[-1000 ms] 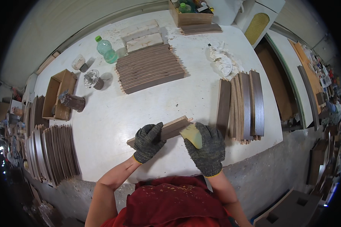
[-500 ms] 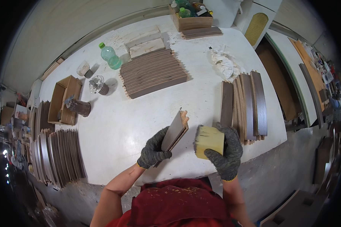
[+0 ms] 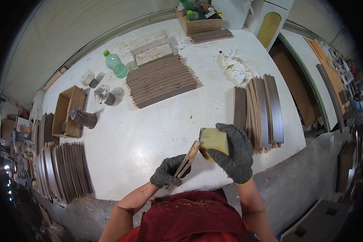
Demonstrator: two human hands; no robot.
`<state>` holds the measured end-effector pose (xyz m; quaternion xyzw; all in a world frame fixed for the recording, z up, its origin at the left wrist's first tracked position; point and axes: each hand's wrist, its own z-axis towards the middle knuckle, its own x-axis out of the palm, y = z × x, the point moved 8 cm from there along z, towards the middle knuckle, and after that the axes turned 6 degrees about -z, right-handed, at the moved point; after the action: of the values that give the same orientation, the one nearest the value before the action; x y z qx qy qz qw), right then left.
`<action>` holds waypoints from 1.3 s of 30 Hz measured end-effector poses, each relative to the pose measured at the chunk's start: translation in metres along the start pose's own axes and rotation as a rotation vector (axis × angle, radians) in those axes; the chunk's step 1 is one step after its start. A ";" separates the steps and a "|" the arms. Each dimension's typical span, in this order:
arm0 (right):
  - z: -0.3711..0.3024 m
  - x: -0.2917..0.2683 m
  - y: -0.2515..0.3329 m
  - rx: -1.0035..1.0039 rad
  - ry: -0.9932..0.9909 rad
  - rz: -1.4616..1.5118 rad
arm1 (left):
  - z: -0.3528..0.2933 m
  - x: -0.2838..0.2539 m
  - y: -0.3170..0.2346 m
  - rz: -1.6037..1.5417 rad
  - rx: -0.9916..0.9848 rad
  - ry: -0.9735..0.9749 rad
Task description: Manually sanding the edges and surfaces of wooden slats using a sanding block.
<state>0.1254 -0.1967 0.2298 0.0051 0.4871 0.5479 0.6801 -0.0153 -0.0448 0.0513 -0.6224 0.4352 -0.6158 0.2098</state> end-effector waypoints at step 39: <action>-0.074 0.033 0.024 -0.100 0.410 -0.272 | 0.056 -0.026 -0.076 -1.169 0.326 -0.366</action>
<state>0.0561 -0.2017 0.1824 -0.2054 0.5835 0.4640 0.6340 0.0631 0.0013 0.0882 -0.8126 -0.1189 -0.5706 0.0020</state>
